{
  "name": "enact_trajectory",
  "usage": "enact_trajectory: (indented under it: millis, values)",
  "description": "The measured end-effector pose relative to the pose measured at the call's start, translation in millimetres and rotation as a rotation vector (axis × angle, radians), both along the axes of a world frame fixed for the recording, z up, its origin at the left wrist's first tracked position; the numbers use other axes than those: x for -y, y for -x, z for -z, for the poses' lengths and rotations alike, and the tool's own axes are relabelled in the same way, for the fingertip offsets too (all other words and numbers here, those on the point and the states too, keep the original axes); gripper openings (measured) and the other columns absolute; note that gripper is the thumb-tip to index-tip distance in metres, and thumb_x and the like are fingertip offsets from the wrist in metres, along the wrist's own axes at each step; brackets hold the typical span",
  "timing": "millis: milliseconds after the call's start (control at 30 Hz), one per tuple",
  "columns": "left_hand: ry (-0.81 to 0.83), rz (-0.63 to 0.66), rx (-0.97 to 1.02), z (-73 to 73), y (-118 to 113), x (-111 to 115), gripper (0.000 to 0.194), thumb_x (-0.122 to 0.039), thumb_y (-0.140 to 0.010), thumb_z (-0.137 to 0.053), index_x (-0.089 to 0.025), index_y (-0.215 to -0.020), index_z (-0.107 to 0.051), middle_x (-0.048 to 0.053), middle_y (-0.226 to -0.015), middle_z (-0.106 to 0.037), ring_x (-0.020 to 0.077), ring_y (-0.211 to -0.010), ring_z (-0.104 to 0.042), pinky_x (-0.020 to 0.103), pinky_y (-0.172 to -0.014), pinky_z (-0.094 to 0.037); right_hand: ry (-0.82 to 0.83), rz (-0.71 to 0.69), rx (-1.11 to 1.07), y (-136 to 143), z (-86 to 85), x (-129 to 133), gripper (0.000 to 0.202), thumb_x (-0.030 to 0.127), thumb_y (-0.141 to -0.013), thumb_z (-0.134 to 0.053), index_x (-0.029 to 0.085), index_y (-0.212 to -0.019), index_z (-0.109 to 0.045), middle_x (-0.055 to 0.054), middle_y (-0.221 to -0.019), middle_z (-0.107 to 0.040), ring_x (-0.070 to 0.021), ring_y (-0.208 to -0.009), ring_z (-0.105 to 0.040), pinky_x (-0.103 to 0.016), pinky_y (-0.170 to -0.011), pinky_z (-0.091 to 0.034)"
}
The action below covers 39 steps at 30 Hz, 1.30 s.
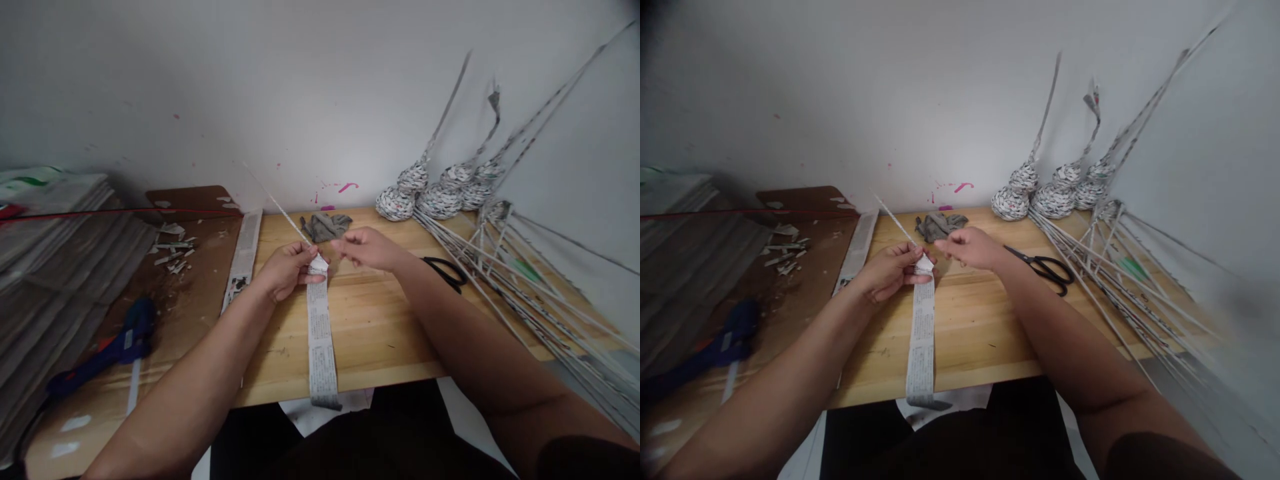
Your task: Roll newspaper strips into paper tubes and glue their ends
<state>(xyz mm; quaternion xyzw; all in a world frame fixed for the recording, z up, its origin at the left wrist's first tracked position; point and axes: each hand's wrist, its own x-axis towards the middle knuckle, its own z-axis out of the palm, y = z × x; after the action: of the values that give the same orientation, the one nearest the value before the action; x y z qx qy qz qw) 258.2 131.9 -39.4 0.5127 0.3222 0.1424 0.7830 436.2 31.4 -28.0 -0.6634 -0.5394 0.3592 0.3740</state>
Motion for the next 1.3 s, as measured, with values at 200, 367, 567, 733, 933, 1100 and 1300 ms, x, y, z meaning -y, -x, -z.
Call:
enact_trajectory:
  millis: [200,367,567,733,933,1100,1300]
  values:
    - [-0.039,0.246,0.004,0.1,2,11,0.025,-0.035,-0.079,-0.074,-0.015,-0.084,-0.062,0.008,-0.081,-0.073,0.0189,-0.071,-0.071,0.031,-0.062,-0.059,-0.03,-0.18,-0.485,5,14.7,-6,0.037,0.048,-0.087,-0.062,0.015,-0.102,-0.071,0.0,-0.069,-0.061,-0.0085,-0.057,-0.05,-0.021,-0.051,-0.036]
    - [-0.044,0.341,0.017,3.2,1,15,0.031,-0.04,-0.074,-0.079,-0.016,-0.09,-0.067,0.007,-0.081,-0.073,0.0186,-0.076,-0.07,0.029,-0.064,-0.057,-0.015,-0.273,-0.712,6,22.1,-7,0.033,0.042,-0.085,-0.068,0.014,-0.1,-0.072,-0.001,-0.073,-0.065,-0.0084,-0.059,-0.054,-0.022,-0.057,-0.045]
    - [-0.115,0.295,-0.02,5.4,0,19,0.033,-0.04,-0.071,-0.08,-0.015,-0.091,-0.073,0.008,-0.083,-0.074,0.0172,-0.077,-0.069,0.028,-0.07,-0.054,-0.003,-0.188,-0.654,2,18.3,-6,0.03,0.041,-0.082,-0.07,0.012,-0.086,-0.073,0.0,-0.06,-0.061,-0.0074,-0.052,-0.051,-0.018,-0.046,-0.035]
    - [-0.154,0.262,-0.005,0.7,0,23,0.025,-0.037,-0.07,-0.081,-0.014,-0.08,-0.075,0.009,-0.083,-0.075,0.0164,-0.075,-0.067,0.029,-0.072,-0.054,-0.003,-0.126,-0.653,5,14.3,-6,0.029,0.041,-0.078,-0.073,0.012,-0.08,-0.071,0.001,-0.058,-0.061,-0.0055,-0.048,-0.047,-0.017,-0.043,-0.032]
    - [-0.174,0.302,0.005,0.5,1,22,0.025,-0.036,-0.074,-0.078,-0.016,-0.088,-0.077,0.01,-0.087,-0.075,0.0175,-0.081,-0.068,0.029,-0.073,-0.054,-0.001,-0.121,-0.666,6,18.2,-7,0.033,0.043,-0.075,-0.076,0.013,-0.073,-0.064,0.003,-0.054,-0.059,-0.0054,-0.044,-0.047,-0.017,-0.04,-0.03]
    - [-0.111,0.332,0.016,1.6,2,24,0.029,-0.038,-0.076,-0.077,-0.017,-0.095,-0.074,0.009,-0.09,-0.074,0.0185,-0.081,-0.069,0.031,-0.069,-0.057,-0.018,-0.139,-0.701,9,18.7,-8,0.034,0.042,-0.076,-0.076,0.015,-0.07,-0.058,0.003,-0.056,-0.06,-0.005,-0.044,-0.049,-0.016,-0.041,-0.033]
    - [-0.037,0.343,0.019,-2.3,2,26,0.029,-0.034,-0.075,-0.079,-0.015,-0.095,-0.072,0.009,-0.086,-0.074,0.0175,-0.076,-0.07,0.027,-0.065,-0.057,-0.001,-0.221,-0.739,8,15.2,-4,0.036,0.047,-0.08,-0.072,0.014,-0.076,-0.06,0.004,-0.056,-0.057,-0.0057,-0.045,-0.048,-0.017,-0.041,-0.036]
